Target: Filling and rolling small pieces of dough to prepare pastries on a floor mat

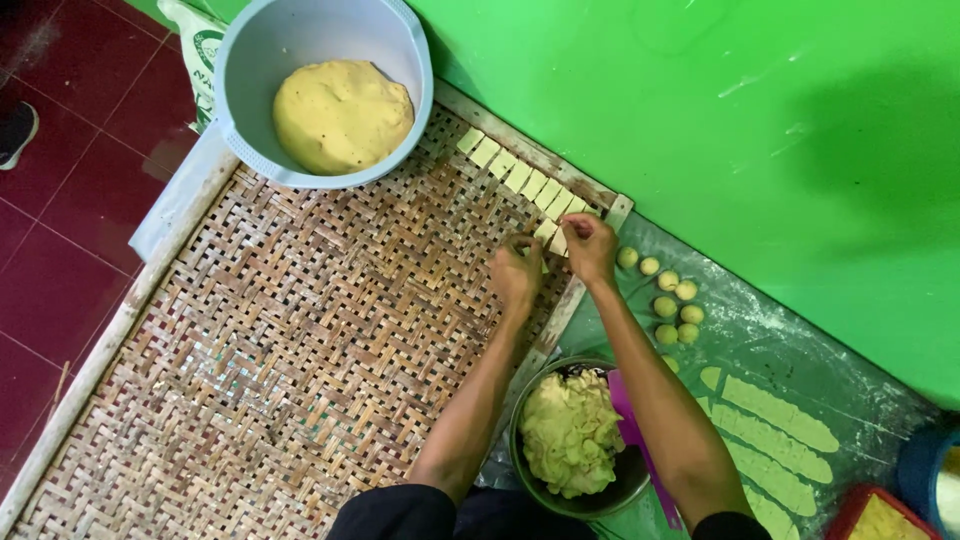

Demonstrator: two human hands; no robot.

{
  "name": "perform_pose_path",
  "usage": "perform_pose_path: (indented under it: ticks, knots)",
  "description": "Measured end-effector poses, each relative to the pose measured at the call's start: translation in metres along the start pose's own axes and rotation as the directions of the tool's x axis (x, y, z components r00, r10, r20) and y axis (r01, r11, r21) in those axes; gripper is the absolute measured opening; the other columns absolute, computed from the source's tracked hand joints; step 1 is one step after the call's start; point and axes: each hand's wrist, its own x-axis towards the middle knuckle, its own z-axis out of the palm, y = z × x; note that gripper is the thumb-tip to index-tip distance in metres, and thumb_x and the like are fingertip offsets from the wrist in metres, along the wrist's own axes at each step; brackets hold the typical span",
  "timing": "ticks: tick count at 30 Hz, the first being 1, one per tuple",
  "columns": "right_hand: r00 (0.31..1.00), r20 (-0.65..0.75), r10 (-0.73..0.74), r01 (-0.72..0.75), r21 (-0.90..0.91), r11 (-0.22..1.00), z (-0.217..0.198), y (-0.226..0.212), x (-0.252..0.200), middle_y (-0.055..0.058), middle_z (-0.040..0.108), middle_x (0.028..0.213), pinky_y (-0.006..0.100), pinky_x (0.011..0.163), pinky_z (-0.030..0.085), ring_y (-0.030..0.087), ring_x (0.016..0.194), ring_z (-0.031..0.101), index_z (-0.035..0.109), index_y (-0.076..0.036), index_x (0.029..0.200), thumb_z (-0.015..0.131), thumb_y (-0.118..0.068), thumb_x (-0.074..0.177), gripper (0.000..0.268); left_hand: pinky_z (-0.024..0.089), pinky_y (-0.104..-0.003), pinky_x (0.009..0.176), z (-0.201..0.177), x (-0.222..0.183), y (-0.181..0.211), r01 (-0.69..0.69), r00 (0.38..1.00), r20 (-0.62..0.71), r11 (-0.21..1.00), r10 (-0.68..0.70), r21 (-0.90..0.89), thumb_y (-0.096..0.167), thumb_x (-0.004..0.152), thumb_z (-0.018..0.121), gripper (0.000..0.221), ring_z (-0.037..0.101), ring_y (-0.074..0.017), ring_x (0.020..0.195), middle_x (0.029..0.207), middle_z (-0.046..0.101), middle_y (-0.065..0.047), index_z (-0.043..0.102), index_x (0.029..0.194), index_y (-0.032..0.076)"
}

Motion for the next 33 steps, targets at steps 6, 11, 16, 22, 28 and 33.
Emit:
perform_pose_path:
  ticks: [6,11,16,22,28,33]
  knots:
    - [0.998,0.031,-0.048,0.049,-0.042,0.998,-0.007,-0.009,-0.013,0.008,0.076,0.088,0.036,0.075,0.059,0.023,0.082,0.073,0.080,-0.018,0.100,0.070,-0.011,0.088,0.017,0.057,-0.053,0.086,0.000,-0.002,-0.001,-0.012,1.000,-0.009,0.999,0.012,-0.045,0.037,0.086,0.073,0.019,0.073,-0.0445,0.097,0.092,0.078,-0.018,0.081,0.094,0.021]
    - [0.962,0.080,-0.261,0.272,-0.244,0.931,-0.014,-0.031,-0.029,0.016,0.071,0.090,0.044,0.075,0.060,0.035,0.086,0.071,0.081,-0.015,0.106,0.070,-0.005,0.088,0.024,0.057,-0.051,0.088,0.008,0.006,-0.007,0.013,1.000,-0.016,1.000,-0.013,0.009,0.041,0.083,0.076,0.018,0.074,-0.0413,0.097,0.091,0.078,-0.017,0.081,0.089,0.025]
    - [0.928,0.155,-0.339,0.371,-0.299,0.879,-0.018,-0.033,-0.032,0.015,0.066,0.092,0.041,0.074,0.059,0.032,0.084,0.070,0.079,-0.008,0.116,0.064,0.000,0.092,0.030,0.057,-0.049,0.082,-0.018,-0.011,0.001,-0.053,0.999,-0.007,0.994,0.052,-0.099,0.035,0.084,0.078,0.023,0.074,-0.0374,0.090,0.089,0.078,-0.015,0.079,0.097,0.016]
    - [0.967,0.194,-0.167,0.175,-0.025,0.984,-0.025,-0.039,-0.039,0.013,0.071,0.098,0.039,0.080,0.058,0.028,0.092,0.072,0.078,-0.010,0.113,0.071,-0.011,0.092,0.023,0.054,-0.044,0.087,-0.073,-0.034,0.016,-0.214,0.937,0.168,0.883,0.307,-0.418,0.009,0.087,0.074,0.049,0.064,-0.0283,0.095,0.107,0.068,-0.021,0.064,0.135,0.006]
    - [0.913,0.407,0.011,-0.050,0.085,0.995,-0.020,-0.041,-0.038,0.012,0.078,0.094,0.036,0.082,0.056,0.017,0.088,0.070,0.081,-0.012,0.104,0.078,-0.017,0.088,0.017,0.054,-0.039,0.089,-0.065,-0.012,-0.012,-0.243,0.886,0.308,0.913,0.346,-0.326,0.008,0.086,0.075,0.067,0.065,-0.0249,0.095,0.104,0.065,-0.015,0.054,0.149,0.009]
    - [0.887,0.459,0.060,-0.138,0.138,0.981,-0.009,-0.033,-0.025,0.013,0.077,0.105,0.038,0.089,0.055,0.023,0.098,0.072,0.079,-0.012,0.114,0.076,-0.020,0.092,0.024,0.056,-0.039,0.089,-0.068,-0.003,-0.004,-0.267,0.899,0.300,0.942,0.320,-0.205,0.015,0.084,0.079,0.067,0.070,-0.0243,0.098,0.106,0.068,-0.011,0.057,0.148,0.016]
